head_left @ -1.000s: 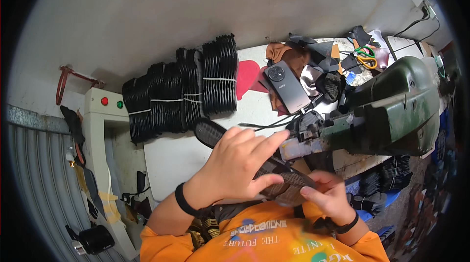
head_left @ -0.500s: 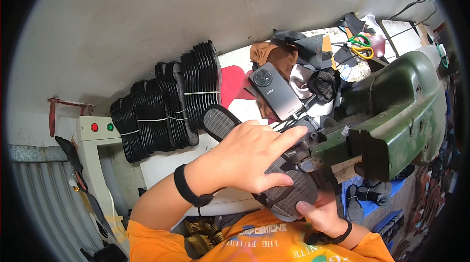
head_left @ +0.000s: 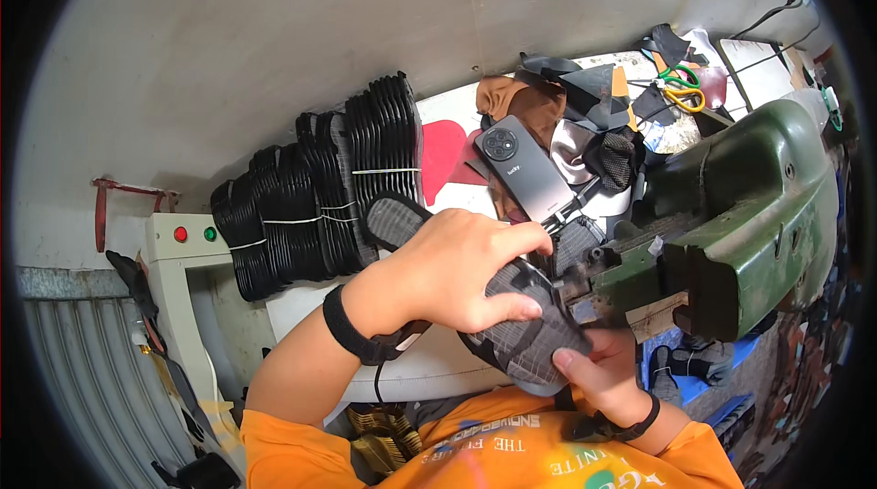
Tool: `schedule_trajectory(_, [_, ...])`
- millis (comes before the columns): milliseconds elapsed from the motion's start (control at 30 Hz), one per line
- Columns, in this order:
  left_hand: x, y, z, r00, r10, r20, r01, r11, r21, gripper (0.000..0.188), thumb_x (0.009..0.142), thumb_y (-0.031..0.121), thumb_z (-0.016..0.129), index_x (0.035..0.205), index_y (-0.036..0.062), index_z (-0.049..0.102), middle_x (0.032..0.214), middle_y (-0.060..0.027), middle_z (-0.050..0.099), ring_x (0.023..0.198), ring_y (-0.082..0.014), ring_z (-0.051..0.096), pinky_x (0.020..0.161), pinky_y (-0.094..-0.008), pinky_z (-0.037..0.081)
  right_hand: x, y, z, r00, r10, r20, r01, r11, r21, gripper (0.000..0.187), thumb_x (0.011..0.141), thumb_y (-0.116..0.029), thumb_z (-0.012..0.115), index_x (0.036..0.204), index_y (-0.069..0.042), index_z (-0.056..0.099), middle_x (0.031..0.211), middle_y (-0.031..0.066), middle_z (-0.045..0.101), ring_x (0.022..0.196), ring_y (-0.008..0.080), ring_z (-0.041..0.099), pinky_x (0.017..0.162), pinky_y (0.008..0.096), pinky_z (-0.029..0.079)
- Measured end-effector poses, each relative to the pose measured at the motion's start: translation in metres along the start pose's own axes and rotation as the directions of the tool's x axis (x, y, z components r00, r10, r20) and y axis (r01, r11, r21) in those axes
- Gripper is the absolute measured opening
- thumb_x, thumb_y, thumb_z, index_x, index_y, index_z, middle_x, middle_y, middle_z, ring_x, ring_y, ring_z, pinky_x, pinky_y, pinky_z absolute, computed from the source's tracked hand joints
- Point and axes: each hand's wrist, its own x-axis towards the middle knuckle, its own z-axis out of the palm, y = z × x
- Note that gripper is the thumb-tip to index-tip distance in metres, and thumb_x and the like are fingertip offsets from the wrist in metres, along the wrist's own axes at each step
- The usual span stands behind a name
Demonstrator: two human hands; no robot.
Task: Sewing and assembling shoe soles using a specialized industrial sewing machine.
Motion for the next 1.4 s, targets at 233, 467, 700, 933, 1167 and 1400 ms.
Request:
schedule_trajectory(233, [-0.013,-0.005,-0.003,0.995,-0.063,-0.074,0.064,0.998,0.01,0.041,0.077,0.037,0.079,0.102,0.0071,0.067,0.085,-0.0151,0.07,0.08,-0.0381,0.068,0.067,-0.0411,0.052,0.021,-0.004,0.011,0.975,-0.21,-0.07,0.201,0.972,-0.122,0.023,0.086,-0.009,0.078,0.067,0.002,0.072,0.059,-0.0028,0.064,0.055,0.0008,0.052,0.049,0.0211,0.04])
schedule_trajectory(467, [-0.036,0.004,0.012,0.955,-0.195,-0.222,0.19,0.981,-0.044,0.038,0.078,0.036,0.078,0.097,0.0047,0.066,0.078,-0.0176,0.066,0.074,-0.0393,0.066,0.064,-0.0413,0.05,0.022,-0.001,0.011,0.963,-0.223,-0.15,0.184,0.954,-0.237,0.03,0.085,-0.007,0.074,0.057,0.001,0.066,0.059,-0.0026,0.062,0.051,0.0038,0.054,0.047,0.022,0.042])
schedule_trajectory(700, [-0.056,0.025,0.032,0.86,-0.31,-0.405,0.296,0.95,-0.098,0.035,0.081,0.03,0.077,0.095,-0.0004,0.065,0.073,-0.0193,0.064,0.069,-0.0371,0.068,0.062,-0.039,0.05,0.021,-0.008,0.018,0.981,-0.049,-0.19,0.042,0.998,-0.043,0.029,0.088,-0.009,0.071,0.062,0.004,0.069,0.064,0.0056,0.066,0.049,0.0111,0.06,0.041,0.027,0.054])
schedule_trajectory(933, [-0.066,0.037,0.043,0.771,-0.412,-0.486,0.395,0.908,-0.143,0.032,0.086,0.027,0.075,0.096,-0.0018,0.065,0.067,-0.0184,0.064,0.062,-0.0349,0.067,0.058,-0.0372,0.05,0.021,-0.001,0.019,0.98,-0.11,-0.169,0.108,0.994,-0.019,0.029,0.09,-0.011,0.072,0.064,0.003,0.07,0.063,0.0109,0.068,0.045,0.0149,0.061,0.039,0.0258,0.049])
schedule_trajectory(1167, [-0.074,0.041,0.049,0.75,-0.508,-0.423,0.453,0.861,-0.231,0.029,0.09,0.026,0.073,0.09,-0.0014,0.062,0.066,-0.0179,0.064,0.057,-0.0314,0.065,0.055,-0.0361,0.049,0.023,-0.008,0.03,0.956,-0.05,-0.289,0.054,0.998,0.008,0.037,0.092,-0.014,0.075,0.06,0.005,0.07,0.06,0.0116,0.069,0.042,0.0113,0.057,0.043,0.0245,0.047])
schedule_trajectory(1400, [-0.085,0.064,0.074,0.7,-0.624,-0.347,0.477,0.77,-0.424,0.04,0.094,0.033,0.071,0.078,-0.0006,0.056,0.058,-0.0223,0.058,0.053,-0.0417,0.062,0.05,-0.0423,0.047,0.021,-0.009,0.024,0.961,-0.037,-0.273,0.047,0.998,0.03,0.039,0.092,-0.016,0.073,0.059,0.004,0.069,0.058,0.0105,0.067,0.043,0.0126,0.058,0.043,0.0249,0.045])
